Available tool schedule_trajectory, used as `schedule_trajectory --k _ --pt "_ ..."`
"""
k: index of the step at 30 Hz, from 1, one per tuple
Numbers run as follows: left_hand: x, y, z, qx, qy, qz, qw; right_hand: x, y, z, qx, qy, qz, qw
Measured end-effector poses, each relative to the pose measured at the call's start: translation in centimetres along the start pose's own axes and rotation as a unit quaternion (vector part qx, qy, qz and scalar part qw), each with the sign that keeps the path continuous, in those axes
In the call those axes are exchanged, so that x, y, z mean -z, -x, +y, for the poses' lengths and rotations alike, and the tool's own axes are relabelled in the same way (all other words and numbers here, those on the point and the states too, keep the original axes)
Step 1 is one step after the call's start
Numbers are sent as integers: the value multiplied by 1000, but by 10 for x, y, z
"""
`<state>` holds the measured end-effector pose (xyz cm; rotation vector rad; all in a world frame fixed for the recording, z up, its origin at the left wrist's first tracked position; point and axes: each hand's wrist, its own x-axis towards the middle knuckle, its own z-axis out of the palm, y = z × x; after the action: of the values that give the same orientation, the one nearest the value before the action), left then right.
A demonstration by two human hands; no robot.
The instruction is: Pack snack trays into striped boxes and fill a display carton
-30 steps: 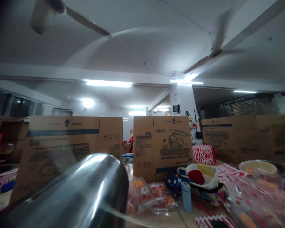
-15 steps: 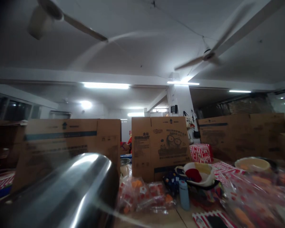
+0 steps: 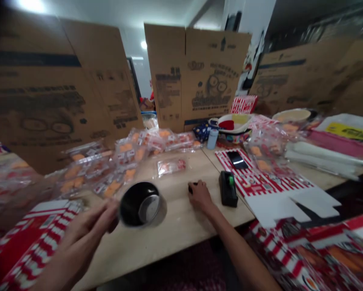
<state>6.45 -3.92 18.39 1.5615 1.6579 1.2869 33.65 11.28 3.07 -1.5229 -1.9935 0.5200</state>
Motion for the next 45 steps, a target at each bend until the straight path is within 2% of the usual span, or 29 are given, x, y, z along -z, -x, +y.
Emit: schedule_trajectory --k 1,2,4,5,7,8,9,10,12,14,16,18,20,25,29,33,35,37,39,41,45 --pt "-14 -7 -17 8 11 -54 998 -2 -2 5 -27 -33 -9 999" --pt "-29 -13 -37 16 33 -77 996 -2 -5 8 -43 -62 -21 997" --pt "-56 -22 -77 35 67 -87 993 3 -12 5 -54 -166 -51 983" --pt "-67 -24 -96 47 73 -90 992 6 -14 0 -57 -251 -68 964" --pt "-83 -27 -123 63 82 -91 990 10 -16 -16 -63 -433 -85 895" --pt "-88 -28 -132 68 85 -92 990 9 -16 -25 -65 -502 -78 859" --pt "-91 -28 -138 70 88 -92 989 6 -14 -34 -60 -538 -62 838" --pt "-93 -28 -141 71 92 -92 989 2 -12 -43 -46 -539 -43 840" --pt "-95 -29 -144 73 96 -92 988 -10 -7 -57 9 -478 -23 878" --pt "-96 -29 -145 75 98 -94 988 -20 -1 -67 85 -357 -30 930" --pt "-96 -29 -146 78 97 -97 988 -26 5 -74 170 -220 -40 960" --pt "-95 -29 -146 77 95 -97 988 -26 9 -79 241 -112 -56 962" --pt "-94 -29 -145 73 93 -94 989 -23 10 -84 281 -32 -91 955" --pt "-91 -31 -146 56 91 -92 990 -12 2 -95 305 105 -161 933" --pt "-92 -36 -148 47 92 -101 990 -6 -4 -100 305 148 -192 921" --pt "-92 -38 -146 42 70 -104 991 -13 2 -99 294 139 -154 933" --pt "-90 -35 -149 54 57 -61 995 -17 3 -94 276 119 -133 944" --pt "-83 -29 -159 80 41 11 996 -15 -5 -86 236 104 -120 959" --pt "-73 -20 -175 108 16 60 992 -3 -25 -73 160 109 -91 977" --pt "-61 -8 -192 124 -7 71 990 19 -57 -54 63 134 -34 988" --pt "-50 18 -209 90 -24 94 991 66 -132 -4 -56 182 50 980"
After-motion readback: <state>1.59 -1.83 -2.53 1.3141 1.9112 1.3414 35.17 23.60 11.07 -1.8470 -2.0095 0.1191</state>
